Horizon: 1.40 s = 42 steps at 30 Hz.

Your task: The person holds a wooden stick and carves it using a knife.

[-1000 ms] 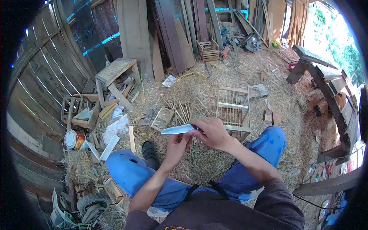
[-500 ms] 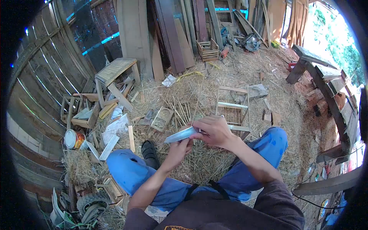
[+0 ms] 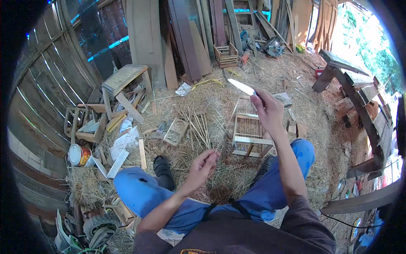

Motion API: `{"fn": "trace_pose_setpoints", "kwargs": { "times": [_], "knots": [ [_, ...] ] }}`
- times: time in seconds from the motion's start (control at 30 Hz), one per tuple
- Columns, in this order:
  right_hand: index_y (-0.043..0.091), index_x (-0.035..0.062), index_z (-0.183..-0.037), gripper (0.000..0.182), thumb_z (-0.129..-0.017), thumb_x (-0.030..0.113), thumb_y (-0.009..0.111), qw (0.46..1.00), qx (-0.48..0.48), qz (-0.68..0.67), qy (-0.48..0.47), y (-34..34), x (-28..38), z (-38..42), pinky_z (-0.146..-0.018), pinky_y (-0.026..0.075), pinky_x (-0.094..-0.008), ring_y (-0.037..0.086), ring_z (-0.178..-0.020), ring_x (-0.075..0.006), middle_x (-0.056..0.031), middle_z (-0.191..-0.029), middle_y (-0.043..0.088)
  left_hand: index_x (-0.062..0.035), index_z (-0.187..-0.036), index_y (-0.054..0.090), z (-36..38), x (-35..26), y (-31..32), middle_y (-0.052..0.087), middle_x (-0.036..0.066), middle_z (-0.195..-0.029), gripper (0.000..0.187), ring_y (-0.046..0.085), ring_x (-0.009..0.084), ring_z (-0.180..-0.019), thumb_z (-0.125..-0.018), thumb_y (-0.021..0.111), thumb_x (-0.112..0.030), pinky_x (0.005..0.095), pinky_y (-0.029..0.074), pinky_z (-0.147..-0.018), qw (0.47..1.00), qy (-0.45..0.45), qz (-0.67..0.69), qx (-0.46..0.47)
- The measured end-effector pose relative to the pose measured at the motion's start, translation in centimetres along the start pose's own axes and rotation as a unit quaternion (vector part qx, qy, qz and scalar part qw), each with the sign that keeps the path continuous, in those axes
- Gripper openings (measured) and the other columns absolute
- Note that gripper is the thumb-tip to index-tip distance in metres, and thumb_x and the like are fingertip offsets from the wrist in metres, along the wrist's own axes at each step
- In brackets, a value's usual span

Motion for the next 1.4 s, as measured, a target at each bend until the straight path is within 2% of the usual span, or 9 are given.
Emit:
{"fn": "trace_pose_setpoints", "kwargs": {
  "times": [0.33, 0.43, 0.57, 0.67, 0.8, 0.93, 1.03, 1.17, 1.4],
  "knots": [
    [0.065, 0.0052, -0.103, 0.023, -0.099, 0.026, 0.055, 0.989, 0.051, -0.115, -0.083, 3.3, 2.7, 2.0, -0.061, 0.049, -0.0424, 0.064, -0.067, -0.0348, -0.016, -0.074, 0.063, -0.0012, -0.12, 0.066, -0.7, -1.7, -2.7, 0.054, -0.005, -0.074, 0.027, 0.043, 0.0024, -0.065, -0.102, 0.055, -0.018, 0.0205, 0.034, -0.056, 0.983, 0.071, -0.133, -0.101],
    [0.061, 0.0039, -0.101, 0.028, -0.103, 0.029, 0.048, 0.989, 0.027, -0.138, 0.055, 2.0, 0.2, 0.5, -0.059, 0.043, -0.0421, 0.058, -0.062, -0.0364, -0.0164, -0.066, 0.055, 0.0006, -0.119, 0.067, -0.8, -3.3, -2.5, 0.063, 0.001, -0.079, 0.026, 0.051, 0.0052, -0.066, -0.099, 0.058, -0.013, 0.0229, 0.041, -0.058, 0.956, 0.143, -0.212, -0.142],
    [0.054, 0.0018, -0.092, 0.036, -0.107, 0.032, 0.041, 0.981, 0.004, -0.177, 0.077, 3.0, -0.6, 1.1, -0.051, 0.038, -0.0309, 0.049, -0.052, -0.013, -0.0045, -0.058, 0.047, 0.0017, -0.116, 0.068, -0.5, -5.3, -2.5, 0.071, 0.011, -0.086, 0.024, 0.057, 0.0099, -0.066, -0.096, 0.061, -0.009, 0.0269, 0.046, -0.06, 0.901, 0.229, -0.322, -0.178],
    [0.053, 0.0017, -0.089, 0.036, -0.107, 0.031, 0.04, 0.976, 0.037, -0.194, 0.097, 5.1, -1.0, 2.7, -0.047, 0.035, -0.0299, 0.048, -0.049, -0.0122, -0.0046, -0.057, 0.047, 0.0008, -0.114, 0.069, -0.3, -5.4, -3.2, 0.07, 0.013, -0.085, 0.023, 0.058, 0.0105, -0.064, -0.095, 0.062, -0.009, 0.0273, 0.046, -0.058, 0.896, 0.23, -0.316, -0.21],
    [0.053, -0.0002, -0.089, 0.03, -0.104, 0.026, 0.047, 0.969, -0.064, -0.171, 0.166, 0.3, -1.0, 1.4, -0.055, 0.041, -0.0436, 0.053, -0.055, -0.0368, -0.0177, -0.063, 0.054, 0.0002, -0.111, 0.07, -0.2, -6.8, -3.3, 0.07, 0.014, -0.084, 0.02, 0.061, 0.0149, -0.063, -0.094, 0.064, -0.009, 0.0295, 0.047, -0.057, 0.871, 0.267, -0.35, -0.216],
    [0.054, 0.0006, -0.09, 0.026, -0.103, 0.023, 0.049, 0.993, 0.051, -0.097, 0.051, 2.3, 1.7, 3.1, -0.055, 0.044, -0.0459, 0.061, -0.059, -0.0383, -0.0223, -0.065, 0.056, -0.0012, -0.107, 0.07, -0.4, -5.9, -2.7, 0.069, 0.014, -0.083, 0.018, 0.065, 0.0235, -0.065, -0.092, 0.065, -0.009, 0.0323, 0.049, -0.058, 0.858, 0.285, -0.381, -0.194],
    [0.055, 0.001, -0.093, 0.024, -0.103, 0.021, 0.048, 0.993, -0.016, -0.117, 0.027, 2.3, 2.2, 2.2, -0.054, 0.044, -0.0443, 0.062, -0.058, -0.037, -0.0218, -0.064, 0.056, -0.0026, -0.106, 0.07, -0.3, -6.0, -2.6, 0.069, 0.014, -0.085, 0.018, 0.067, 0.0276, -0.069, -0.09, 0.066, -0.009, 0.0342, 0.051, -0.06, 0.845, 0.303, -0.4, -0.182],
    [0.054, -0.0005, -0.089, 0.026, -0.103, 0.02, 0.046, 0.99, -0.03, -0.123, 0.057, 2.7, 1.6, 3.0, -0.051, 0.037, -0.0409, 0.049, -0.052, -0.0321, -0.0189, -0.062, 0.05, -0.0035, -0.107, 0.07, 0.1, -7.1, -1.9, 0.07, 0.015, -0.088, 0.019, 0.069, 0.0298, -0.073, -0.09, 0.066, -0.008, 0.0361, 0.053, -0.062, 0.82, 0.323, -0.442, -0.168],
    [0.055, 0.002, -0.088, 0.031, -0.104, 0.027, 0.045, 0.989, 0.029, -0.111, 0.091, 3.4, 1.5, 2.8, -0.05, 0.044, -0.0439, 0.059, -0.053, -0.0364, -0.0198, -0.06, 0.056, -0.0034, -0.104, 0.071, 0.0, -7.0, -2.5, 0.072, 0.015, -0.092, 0.016, 0.07, 0.0306, -0.076, -0.09, 0.067, -0.01, 0.0349, 0.054, -0.064, 0.822, 0.304, -0.445, -0.182]
  ]
}}
Point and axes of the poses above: each hand's wrist, its own z-axis away from the middle knuckle, its own y-axis out of the palm, x = y × z, the point moved 6 cm from there along -z, towards the middle knuckle
